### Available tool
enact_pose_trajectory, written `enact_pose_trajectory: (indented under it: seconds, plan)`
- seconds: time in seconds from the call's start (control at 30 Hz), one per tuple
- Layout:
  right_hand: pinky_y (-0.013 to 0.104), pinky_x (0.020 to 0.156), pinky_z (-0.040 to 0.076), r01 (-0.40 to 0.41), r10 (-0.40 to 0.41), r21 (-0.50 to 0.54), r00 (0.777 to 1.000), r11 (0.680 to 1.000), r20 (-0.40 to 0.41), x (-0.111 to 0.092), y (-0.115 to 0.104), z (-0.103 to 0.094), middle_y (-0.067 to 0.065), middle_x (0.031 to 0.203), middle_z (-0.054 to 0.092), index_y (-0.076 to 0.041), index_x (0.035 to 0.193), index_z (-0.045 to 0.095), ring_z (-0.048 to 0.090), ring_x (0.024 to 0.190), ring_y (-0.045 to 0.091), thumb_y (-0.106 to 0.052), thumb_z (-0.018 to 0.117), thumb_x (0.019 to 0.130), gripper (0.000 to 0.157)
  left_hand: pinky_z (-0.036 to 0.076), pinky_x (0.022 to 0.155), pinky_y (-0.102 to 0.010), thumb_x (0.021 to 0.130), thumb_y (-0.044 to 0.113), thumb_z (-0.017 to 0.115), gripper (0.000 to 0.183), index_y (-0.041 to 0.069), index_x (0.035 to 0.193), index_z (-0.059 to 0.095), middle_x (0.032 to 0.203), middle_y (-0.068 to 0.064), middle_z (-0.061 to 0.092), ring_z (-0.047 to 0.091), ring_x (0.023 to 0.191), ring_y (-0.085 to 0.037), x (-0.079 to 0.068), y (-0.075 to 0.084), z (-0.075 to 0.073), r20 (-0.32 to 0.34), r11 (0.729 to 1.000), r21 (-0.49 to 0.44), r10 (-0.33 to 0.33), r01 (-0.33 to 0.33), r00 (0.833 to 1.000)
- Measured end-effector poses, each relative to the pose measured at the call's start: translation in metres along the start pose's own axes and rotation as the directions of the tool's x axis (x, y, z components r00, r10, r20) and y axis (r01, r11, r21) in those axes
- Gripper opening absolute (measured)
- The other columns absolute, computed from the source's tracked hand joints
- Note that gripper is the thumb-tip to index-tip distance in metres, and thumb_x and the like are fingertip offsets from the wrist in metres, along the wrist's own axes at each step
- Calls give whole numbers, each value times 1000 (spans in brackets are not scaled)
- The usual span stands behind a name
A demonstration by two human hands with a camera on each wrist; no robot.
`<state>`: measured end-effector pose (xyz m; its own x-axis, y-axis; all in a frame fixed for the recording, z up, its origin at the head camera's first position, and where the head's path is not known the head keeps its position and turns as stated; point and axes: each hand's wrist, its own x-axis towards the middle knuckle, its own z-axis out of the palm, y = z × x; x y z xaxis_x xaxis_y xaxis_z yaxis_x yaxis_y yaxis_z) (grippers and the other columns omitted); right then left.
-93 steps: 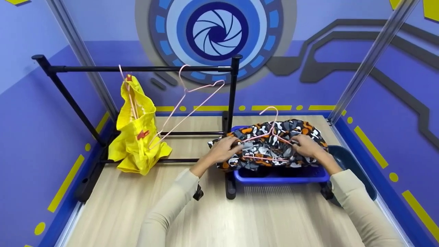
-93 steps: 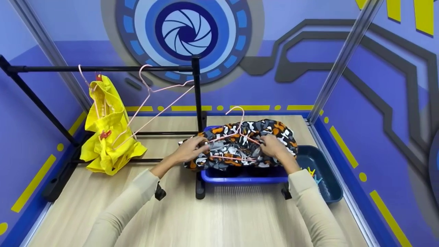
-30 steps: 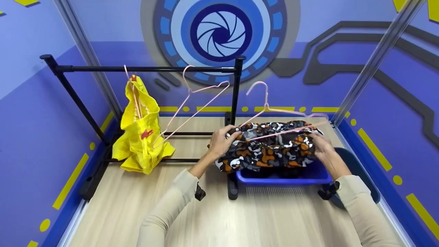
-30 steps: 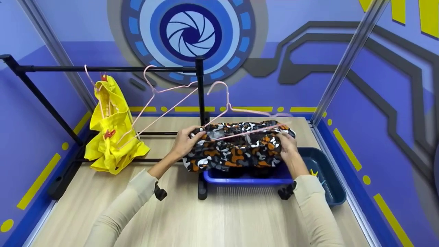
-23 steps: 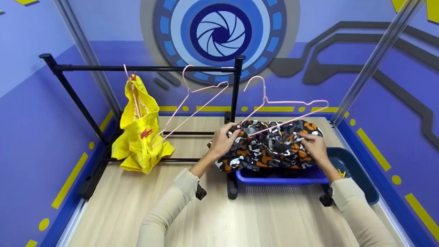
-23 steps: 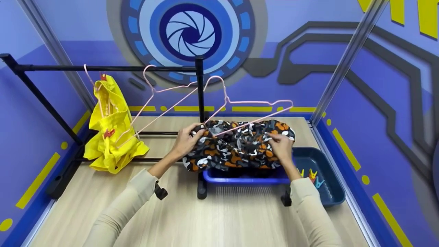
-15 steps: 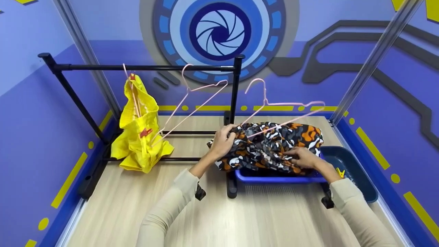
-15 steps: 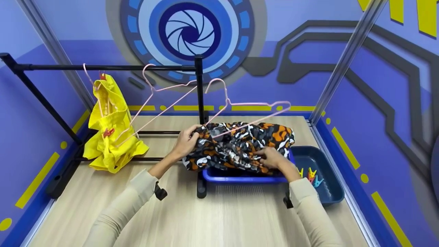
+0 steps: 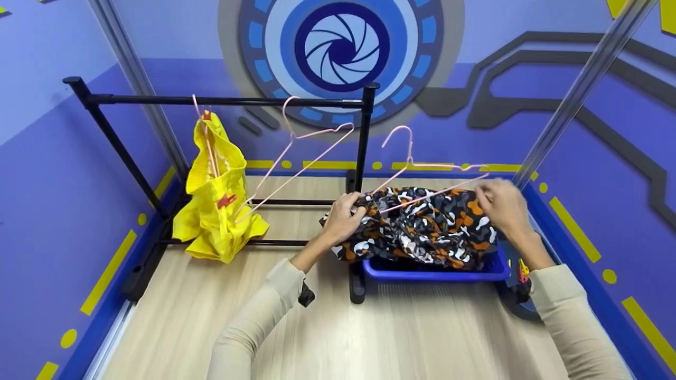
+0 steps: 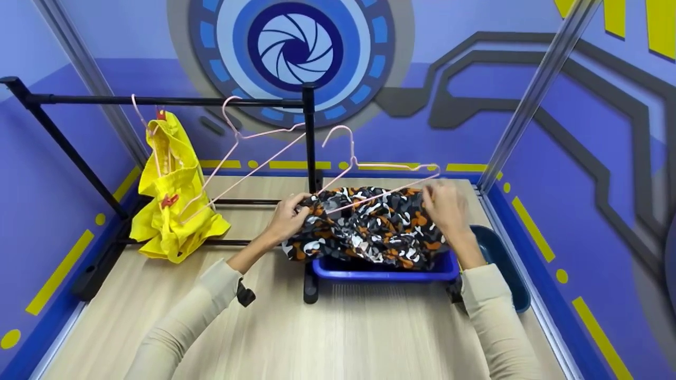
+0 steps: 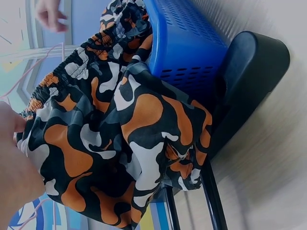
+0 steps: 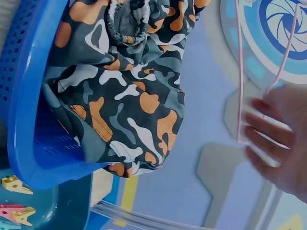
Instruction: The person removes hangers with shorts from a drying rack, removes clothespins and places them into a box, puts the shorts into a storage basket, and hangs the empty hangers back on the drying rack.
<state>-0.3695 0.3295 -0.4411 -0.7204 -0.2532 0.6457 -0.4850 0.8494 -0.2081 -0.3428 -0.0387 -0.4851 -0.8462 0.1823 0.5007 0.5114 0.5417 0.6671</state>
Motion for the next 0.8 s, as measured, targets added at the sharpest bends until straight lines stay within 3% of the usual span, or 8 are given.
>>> enact_pose_trajectory:
  seconds: [0.1, 0.17, 0.23, 0.37, 0.53, 0.67, 0.8]
  plan:
    - [51, 84, 42, 11, -1, 81, 994, 997, -113, 6, -3, 1, 22, 108, 62, -1, 116, 63, 55, 97, 38, -11, 72, 81, 38, 47, 86, -34, 85, 11, 54, 26, 8, 108, 66, 105, -6, 69, 58, 94, -22, 0, 0, 0, 3, 999, 22, 30, -30, 1000]
    - [54, 93, 38, 64, -51, 128, 993, 990, -103, 8, -7, 4, 22, 119, 58, -3, 128, 55, 51, 107, 39, -11, 74, 79, 53, 47, 84, -33, 85, 10, 55, 26, 8, 108, 68, 102, -6, 69, 58, 92, -22, 0, 0, 0, 2, 998, 38, 58, -58, 998]
    - [54, 98, 35, 126, -116, 163, 991, 978, -71, 9, -11, 8, 21, 125, 57, -5, 133, 52, 50, 113, 40, -9, 73, 80, 57, 47, 83, -33, 86, 9, 55, 26, 9, 108, 68, 99, -6, 69, 57, 90, -21, 0, 0, 1, 6, 995, 50, 88, -88, 996]
    - [51, 97, 36, 185, -182, 207, 983, 961, -33, 8, -17, 11, 18, 121, 62, -5, 128, 58, 53, 111, 38, -2, 67, 85, 44, 46, 79, -31, 87, 9, 55, 27, 9, 110, 69, 98, -4, 68, 54, 86, -19, 0, 2, 1, 23, 986, 75, 146, -147, 989]
    - [45, 85, 39, 205, -197, 208, 979, 956, -61, 8, -17, 11, 15, 102, 67, -5, 117, 66, 57, 94, 33, 4, 67, 83, 35, 46, 78, -31, 89, 9, 57, 26, 8, 112, 68, 99, -5, 67, 52, 86, -19, 0, 2, 1, 29, 969, 109, 218, -220, 975]
    - [37, 71, 34, 171, -155, 186, 983, 968, -95, 8, -17, 8, 13, 87, 64, -6, 103, 72, 52, 76, 27, 4, 68, 81, 25, 45, 76, -31, 90, 9, 59, 24, 6, 112, 69, 94, -6, 65, 52, 84, -21, 1, 0, 2, 24, 959, 106, 262, -263, 965]
    - [36, 68, 36, 77, -61, 150, 992, 986, -114, 8, -17, 2, 12, 86, 63, -5, 94, 72, 51, 77, 28, 2, 65, 85, 14, 46, 74, -32, 90, 12, 62, 22, 6, 110, 71, 89, -8, 64, 53, 82, -22, 3, -1, 0, 12, 960, 94, 264, -264, 964]
